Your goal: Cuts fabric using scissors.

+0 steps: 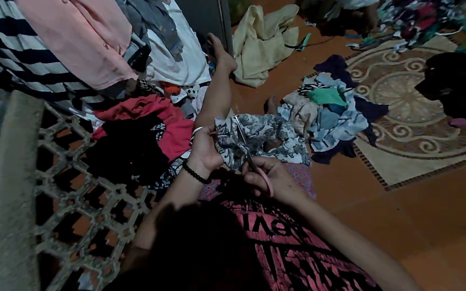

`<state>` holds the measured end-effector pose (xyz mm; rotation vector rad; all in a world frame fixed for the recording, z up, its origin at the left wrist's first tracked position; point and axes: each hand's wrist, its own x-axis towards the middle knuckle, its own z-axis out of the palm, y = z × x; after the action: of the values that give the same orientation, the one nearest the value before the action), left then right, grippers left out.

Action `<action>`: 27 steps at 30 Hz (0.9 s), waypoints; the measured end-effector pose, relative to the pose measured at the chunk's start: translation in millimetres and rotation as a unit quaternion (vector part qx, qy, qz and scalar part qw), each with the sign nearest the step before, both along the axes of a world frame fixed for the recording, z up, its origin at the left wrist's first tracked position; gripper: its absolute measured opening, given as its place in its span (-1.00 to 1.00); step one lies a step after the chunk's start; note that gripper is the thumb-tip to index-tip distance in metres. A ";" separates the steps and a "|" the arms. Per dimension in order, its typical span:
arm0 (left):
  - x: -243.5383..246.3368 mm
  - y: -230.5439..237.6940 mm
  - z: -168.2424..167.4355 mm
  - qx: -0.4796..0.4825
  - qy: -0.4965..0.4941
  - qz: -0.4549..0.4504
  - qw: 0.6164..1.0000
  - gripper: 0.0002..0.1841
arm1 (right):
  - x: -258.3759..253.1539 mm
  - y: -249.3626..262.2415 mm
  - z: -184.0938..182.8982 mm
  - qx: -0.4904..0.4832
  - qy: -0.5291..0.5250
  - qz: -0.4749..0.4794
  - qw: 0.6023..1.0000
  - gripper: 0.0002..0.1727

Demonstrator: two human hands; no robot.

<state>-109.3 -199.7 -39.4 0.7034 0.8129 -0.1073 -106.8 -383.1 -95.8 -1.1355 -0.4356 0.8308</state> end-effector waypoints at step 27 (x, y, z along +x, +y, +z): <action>-5.8 0.1 56.5 0.388 -0.224 -0.120 0.886 -0.79 | 33.9 10.9 -0.1 0.212 -0.097 0.072 0.970 -0.54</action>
<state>-115.1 -199.6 17.2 1.5248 0.2899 0.1693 -72.9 -372.2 -96.0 -0.7943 -0.8260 0.7099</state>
